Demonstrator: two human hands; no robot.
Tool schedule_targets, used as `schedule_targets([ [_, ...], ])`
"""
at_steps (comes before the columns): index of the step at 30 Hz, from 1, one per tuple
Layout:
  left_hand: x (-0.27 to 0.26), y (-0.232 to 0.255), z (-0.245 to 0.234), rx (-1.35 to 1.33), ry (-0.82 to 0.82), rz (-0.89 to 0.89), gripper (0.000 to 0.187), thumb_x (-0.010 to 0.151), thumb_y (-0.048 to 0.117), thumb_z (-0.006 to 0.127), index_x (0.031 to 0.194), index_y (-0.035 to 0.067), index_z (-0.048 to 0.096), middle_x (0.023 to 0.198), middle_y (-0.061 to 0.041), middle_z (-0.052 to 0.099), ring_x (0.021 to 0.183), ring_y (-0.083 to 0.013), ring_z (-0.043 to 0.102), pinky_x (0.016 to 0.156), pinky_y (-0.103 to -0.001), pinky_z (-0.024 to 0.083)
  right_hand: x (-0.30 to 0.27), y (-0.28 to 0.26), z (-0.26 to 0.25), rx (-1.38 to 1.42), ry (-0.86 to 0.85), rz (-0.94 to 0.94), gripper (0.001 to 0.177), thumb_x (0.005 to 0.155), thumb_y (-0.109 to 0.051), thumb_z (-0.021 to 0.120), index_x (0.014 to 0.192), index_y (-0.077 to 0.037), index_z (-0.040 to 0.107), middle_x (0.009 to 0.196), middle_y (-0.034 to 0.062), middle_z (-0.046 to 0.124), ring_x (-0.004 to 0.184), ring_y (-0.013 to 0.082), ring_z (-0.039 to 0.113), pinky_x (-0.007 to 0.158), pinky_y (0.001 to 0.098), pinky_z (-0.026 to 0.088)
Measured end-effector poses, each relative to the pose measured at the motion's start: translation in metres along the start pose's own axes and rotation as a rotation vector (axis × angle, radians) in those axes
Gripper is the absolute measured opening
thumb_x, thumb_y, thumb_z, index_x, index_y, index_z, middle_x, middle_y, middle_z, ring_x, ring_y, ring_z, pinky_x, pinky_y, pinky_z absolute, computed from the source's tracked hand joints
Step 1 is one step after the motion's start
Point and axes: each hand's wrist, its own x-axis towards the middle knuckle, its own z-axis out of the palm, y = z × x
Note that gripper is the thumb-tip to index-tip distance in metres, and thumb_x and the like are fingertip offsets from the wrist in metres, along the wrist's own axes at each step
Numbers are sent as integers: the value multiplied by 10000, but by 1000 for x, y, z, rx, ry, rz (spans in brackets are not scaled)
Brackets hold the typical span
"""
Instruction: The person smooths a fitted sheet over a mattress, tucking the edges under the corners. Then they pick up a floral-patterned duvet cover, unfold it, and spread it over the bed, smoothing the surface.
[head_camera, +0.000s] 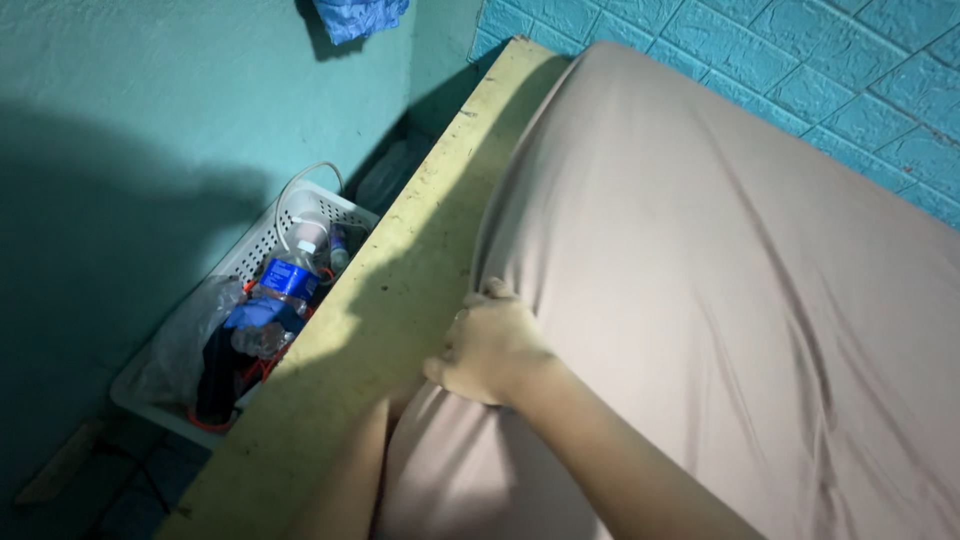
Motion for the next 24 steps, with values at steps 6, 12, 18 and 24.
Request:
schedule_targets([
  [6,-3,-31,-33,133,23,74,393,979,365,547,1254,117,678,1185,-158,760,1112,-291,723,967,-380,536,57,-10,45,-15,4,25,612,907,-581,502,969,-59,816,1094,125,736,1258,268,536,1190,462,223],
  [12,-12,62,-27,149,-64,140,469,961,468,541,1335,192,602,1321,-149,678,1232,-284,645,1001,-385,495,82,-12,98,44,352,-106,515,811,-433,576,1148,-80,741,1231,131,698,1271,352,523,1121,531,252],
  [18,-54,152,16,414,-111,253,656,919,543,639,1492,326,405,1506,-178,489,1386,-361,492,1110,-485,428,23,62,161,561,813,6,471,765,-205,682,1223,-96,679,1259,151,693,1263,360,591,1128,495,449],
  [24,-83,201,45,987,-289,-68,932,871,633,682,1571,530,74,1689,-150,17,1503,-412,219,1137,-582,367,-72,164,225,443,862,809,613,847,-427,720,1288,-17,603,1301,195,616,1218,414,508,1028,559,368],
])
